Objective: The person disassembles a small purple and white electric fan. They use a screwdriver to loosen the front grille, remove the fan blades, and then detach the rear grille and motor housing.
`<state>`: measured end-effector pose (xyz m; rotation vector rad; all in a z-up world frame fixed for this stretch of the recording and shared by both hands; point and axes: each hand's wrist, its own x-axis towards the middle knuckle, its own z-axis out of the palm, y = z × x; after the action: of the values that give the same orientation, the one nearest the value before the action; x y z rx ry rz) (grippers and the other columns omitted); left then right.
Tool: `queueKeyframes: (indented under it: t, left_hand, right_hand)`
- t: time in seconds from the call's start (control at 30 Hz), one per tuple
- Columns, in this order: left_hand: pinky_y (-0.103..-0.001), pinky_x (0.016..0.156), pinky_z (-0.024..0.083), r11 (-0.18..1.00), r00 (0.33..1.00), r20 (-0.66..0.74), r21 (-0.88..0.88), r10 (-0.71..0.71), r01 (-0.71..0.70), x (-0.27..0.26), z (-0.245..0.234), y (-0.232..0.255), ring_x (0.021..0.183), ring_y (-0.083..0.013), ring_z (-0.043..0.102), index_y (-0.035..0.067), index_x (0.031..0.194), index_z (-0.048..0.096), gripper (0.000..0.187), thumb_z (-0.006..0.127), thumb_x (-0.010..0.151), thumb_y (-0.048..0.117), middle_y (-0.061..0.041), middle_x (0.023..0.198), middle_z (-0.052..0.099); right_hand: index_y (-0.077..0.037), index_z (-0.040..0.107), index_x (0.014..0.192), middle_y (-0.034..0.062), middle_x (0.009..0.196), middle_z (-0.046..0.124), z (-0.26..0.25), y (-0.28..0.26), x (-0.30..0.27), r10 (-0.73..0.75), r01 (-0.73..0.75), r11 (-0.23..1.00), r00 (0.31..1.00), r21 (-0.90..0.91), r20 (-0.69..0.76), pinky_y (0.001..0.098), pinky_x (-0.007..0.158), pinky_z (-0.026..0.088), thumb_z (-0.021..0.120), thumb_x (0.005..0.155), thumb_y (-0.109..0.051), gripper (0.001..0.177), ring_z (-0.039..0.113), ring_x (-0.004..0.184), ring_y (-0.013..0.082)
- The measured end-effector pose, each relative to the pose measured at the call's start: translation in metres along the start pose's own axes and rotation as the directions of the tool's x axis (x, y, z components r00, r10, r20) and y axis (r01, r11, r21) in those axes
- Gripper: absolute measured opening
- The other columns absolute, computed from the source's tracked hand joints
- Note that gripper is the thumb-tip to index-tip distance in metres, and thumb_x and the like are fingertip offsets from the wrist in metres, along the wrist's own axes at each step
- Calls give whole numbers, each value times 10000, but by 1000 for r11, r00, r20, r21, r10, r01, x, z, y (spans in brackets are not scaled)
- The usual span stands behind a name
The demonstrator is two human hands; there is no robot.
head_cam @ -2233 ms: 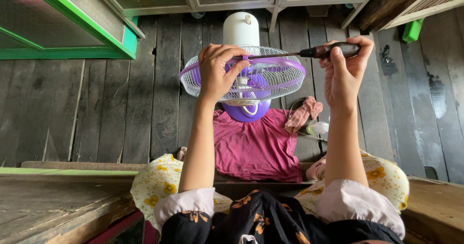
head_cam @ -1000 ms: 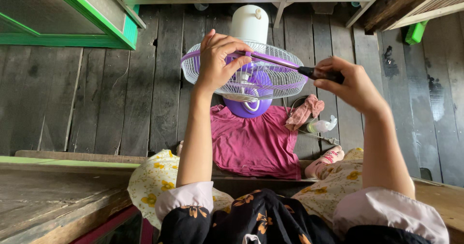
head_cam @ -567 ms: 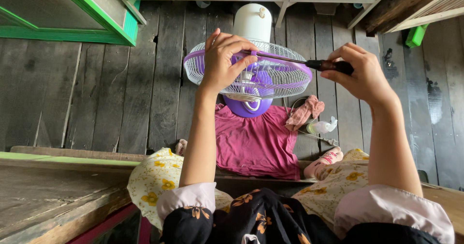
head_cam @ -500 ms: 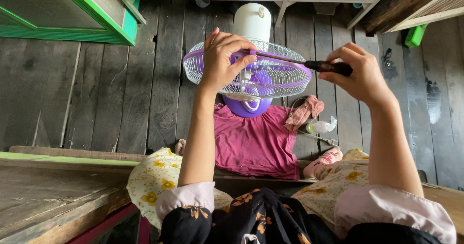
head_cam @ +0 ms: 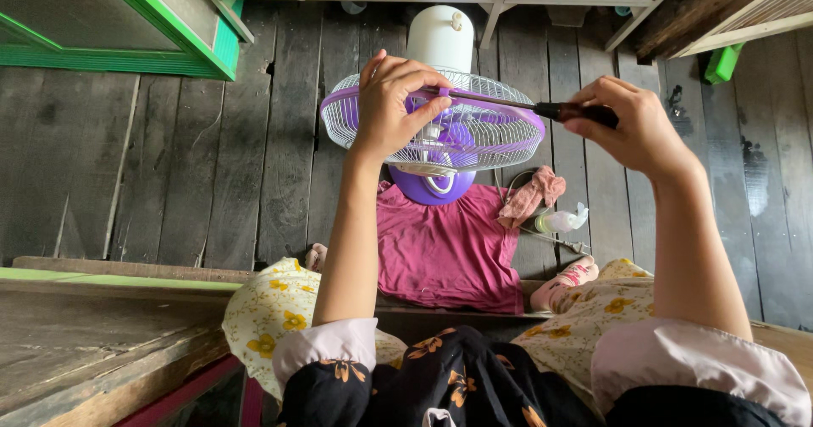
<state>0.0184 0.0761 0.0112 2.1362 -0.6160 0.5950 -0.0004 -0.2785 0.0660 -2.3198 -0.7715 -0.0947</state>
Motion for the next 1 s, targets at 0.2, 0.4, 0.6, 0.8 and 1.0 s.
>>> queueKeyframes:
  t: [0.2, 0.4, 0.6, 0.8, 1.0]
  left_hand:
    - [-454, 1201, 262, 1000, 1000, 17, -2, 21, -21, 1, 2, 2, 1087, -154, 644, 238, 994, 794, 141, 822, 912, 348, 85, 1032, 767]
    - [-457, 1204, 257, 1000, 1000, 11, 8, 24, -24, 2, -1, 3, 1102, -166, 635, 230, 990, 791, 134, 820, 909, 333, 82, 1033, 760]
    - [-451, 1207, 253, 1000, 1000, 8, 3, 14, -14, 1, -2, 4, 1108, -164, 634, 230, 999, 789, 141, 819, 895, 321, 81, 1045, 757]
    - [-429, 1168, 284, 999, 1000, -2, 8, 31, -31, 4, -3, 4, 1089, -165, 633, 218, 992, 788, 145, 821, 903, 327, 76, 1039, 756]
    - [-405, 1135, 305, 997, 998, 0, 31, 67, -67, 5, 0, 9, 1050, -164, 627, 217, 984, 784, 146, 821, 900, 331, 77, 1041, 750]
  right_hand:
    - [-25, 730, 1061, 4, 770, 679, 2, 7, -1, 298, -316, 946, 936, 74, 187, 273, 572, 435, 733, 928, -212, 230, 557, 674, 107]
    - [-1, 713, 929, 33, 683, 566, 3, 16, 0, 428, -470, 875, 862, 113, 271, 324, 540, 374, 608, 1097, -275, 338, 457, 616, 140]
    - [-25, 713, 1046, 35, 756, 617, -1, 9, 4, 225, -230, 971, 972, 66, 72, 303, 601, 442, 745, 951, -190, 193, 540, 686, 122]
    - [-6, 663, 1046, 50, 896, 691, 0, -2, 1, 97, -96, 994, 995, 43, -18, 276, 702, 499, 821, 852, -199, 316, 633, 815, 92]
    - [14, 730, 980, 13, 746, 656, -2, 9, 0, 405, -499, 808, 857, 313, 320, 257, 555, 416, 529, 1087, -280, 371, 507, 647, 85]
